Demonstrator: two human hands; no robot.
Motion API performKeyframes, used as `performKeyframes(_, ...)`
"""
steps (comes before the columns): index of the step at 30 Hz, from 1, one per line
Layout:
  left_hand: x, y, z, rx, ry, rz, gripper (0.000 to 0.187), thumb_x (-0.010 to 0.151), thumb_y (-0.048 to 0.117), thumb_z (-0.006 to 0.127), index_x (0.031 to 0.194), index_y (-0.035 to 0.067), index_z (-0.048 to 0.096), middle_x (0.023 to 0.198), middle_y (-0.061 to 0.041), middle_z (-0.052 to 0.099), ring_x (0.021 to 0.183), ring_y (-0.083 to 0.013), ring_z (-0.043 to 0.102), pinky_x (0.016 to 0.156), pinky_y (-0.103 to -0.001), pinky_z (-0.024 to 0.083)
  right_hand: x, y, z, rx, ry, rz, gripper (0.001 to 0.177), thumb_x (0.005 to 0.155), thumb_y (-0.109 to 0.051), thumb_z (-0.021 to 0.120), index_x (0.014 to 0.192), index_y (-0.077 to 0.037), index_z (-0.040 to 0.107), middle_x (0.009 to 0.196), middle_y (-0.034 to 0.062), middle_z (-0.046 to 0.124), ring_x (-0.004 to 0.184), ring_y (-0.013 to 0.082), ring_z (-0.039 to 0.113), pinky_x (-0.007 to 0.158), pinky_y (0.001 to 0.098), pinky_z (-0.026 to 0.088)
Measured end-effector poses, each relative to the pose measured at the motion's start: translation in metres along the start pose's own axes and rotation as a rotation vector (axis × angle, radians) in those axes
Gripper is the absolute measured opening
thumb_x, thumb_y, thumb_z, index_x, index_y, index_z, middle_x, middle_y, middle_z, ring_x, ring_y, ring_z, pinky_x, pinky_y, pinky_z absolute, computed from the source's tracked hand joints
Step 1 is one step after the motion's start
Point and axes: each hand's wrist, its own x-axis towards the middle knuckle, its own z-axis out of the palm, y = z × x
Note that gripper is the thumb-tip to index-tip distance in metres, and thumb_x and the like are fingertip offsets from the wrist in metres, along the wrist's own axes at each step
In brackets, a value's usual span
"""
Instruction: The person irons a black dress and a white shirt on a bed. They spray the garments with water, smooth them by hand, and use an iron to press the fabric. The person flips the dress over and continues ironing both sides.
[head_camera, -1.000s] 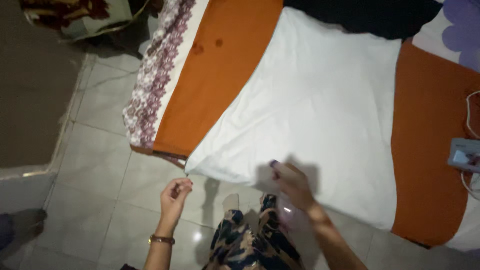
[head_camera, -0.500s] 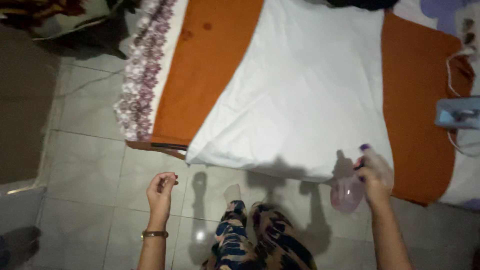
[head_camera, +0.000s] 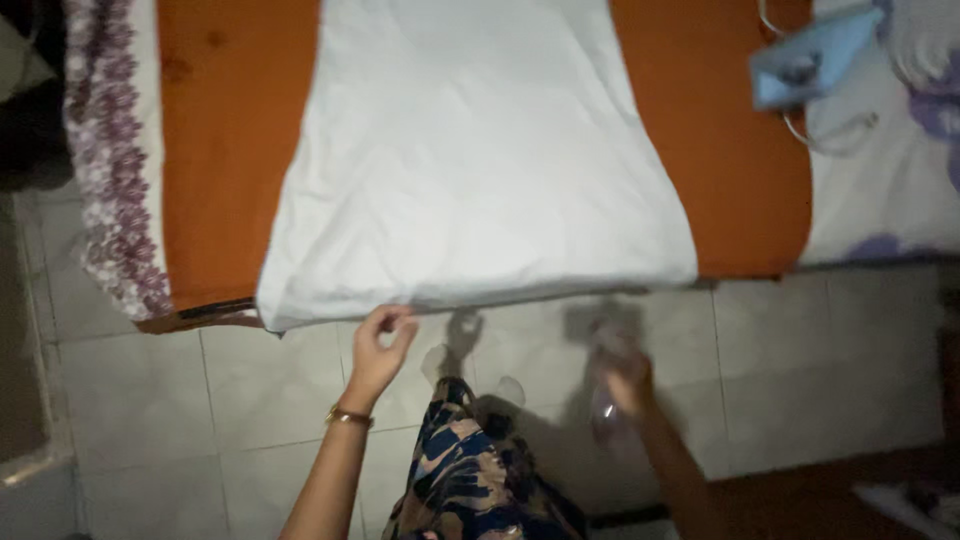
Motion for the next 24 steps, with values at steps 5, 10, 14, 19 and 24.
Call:
performKeyframes(5, 0.015, 0.075, 0.067, -0.141, -0.218, 0.053, 0.017, 0.092, 0.018, 0.072, 0.103, 0.004, 0.070, 0.093, 0.000, 0.073, 0.083, -0.0076, 0.066, 0.080, -0.025, 0.054, 0.003, -0.089, -0.065, -0.879, 0.414, -0.482, 0.012, 0.097, -0.009, 0.064, 0.108, -0.005, 0.065, 0.088, 0.0092, 0.065, 0.071, 0.0189, 0.061, 0.059, 0.0363, 0.051)
performKeyframes(10, 0.018, 0.101, 0.105, -0.139, -0.193, 0.078, 0.016, 0.092, 0.016, 0.074, 0.099, 0.003, 0.071, 0.087, -0.003, 0.072, 0.078, -0.0095, 0.060, 0.076, -0.026, 0.051, -0.036, -0.081, -0.055, -0.656, 0.396, 0.006, 0.017, 0.090, -0.012, 0.066, 0.105, -0.004, 0.067, 0.079, 0.0108, 0.068, 0.067, 0.0216, 0.063, 0.059, 0.0400, 0.053)
performKeyframes(14, 0.003, 0.096, 0.100, -0.183, -0.176, 0.098, 0.014, 0.095, 0.015, 0.074, 0.100, 0.002, 0.070, 0.090, -0.003, 0.072, 0.083, -0.0096, 0.061, 0.079, -0.025, 0.051, -0.052, -0.043, -0.046, -0.742, 0.350, 0.129, 0.032, 0.078, -0.014, 0.069, 0.108, -0.003, 0.068, 0.076, 0.0129, 0.071, 0.071, 0.0275, 0.069, 0.066, 0.0440, 0.056)
performKeyframes(19, -0.022, 0.091, 0.053, -0.143, -0.203, -0.033, 0.025, 0.093, 0.022, 0.072, 0.112, 0.006, 0.070, 0.099, -0.005, 0.077, 0.092, -0.0131, 0.071, 0.087, -0.029, 0.056, -0.025, -0.058, 0.016, -0.858, 0.322, 0.119, 0.035, 0.079, -0.019, 0.073, 0.108, -0.001, 0.073, 0.087, 0.0163, 0.075, 0.077, 0.0265, 0.071, 0.073, 0.0404, 0.056)
performKeyframes(24, -0.038, 0.101, 0.018, 0.110, -0.500, -0.107, 0.093, 0.068, 0.028, 0.096, 0.142, 0.005, 0.045, 0.145, -0.019, 0.046, 0.132, -0.0311, 0.044, 0.103, -0.044, 0.035, 0.030, -0.140, 0.193, -0.689, -0.087, 0.138, 0.044, 0.085, -0.015, 0.064, 0.128, -0.010, 0.063, 0.099, 0.0128, 0.070, 0.074, 0.0247, 0.067, 0.063, 0.0406, 0.056)
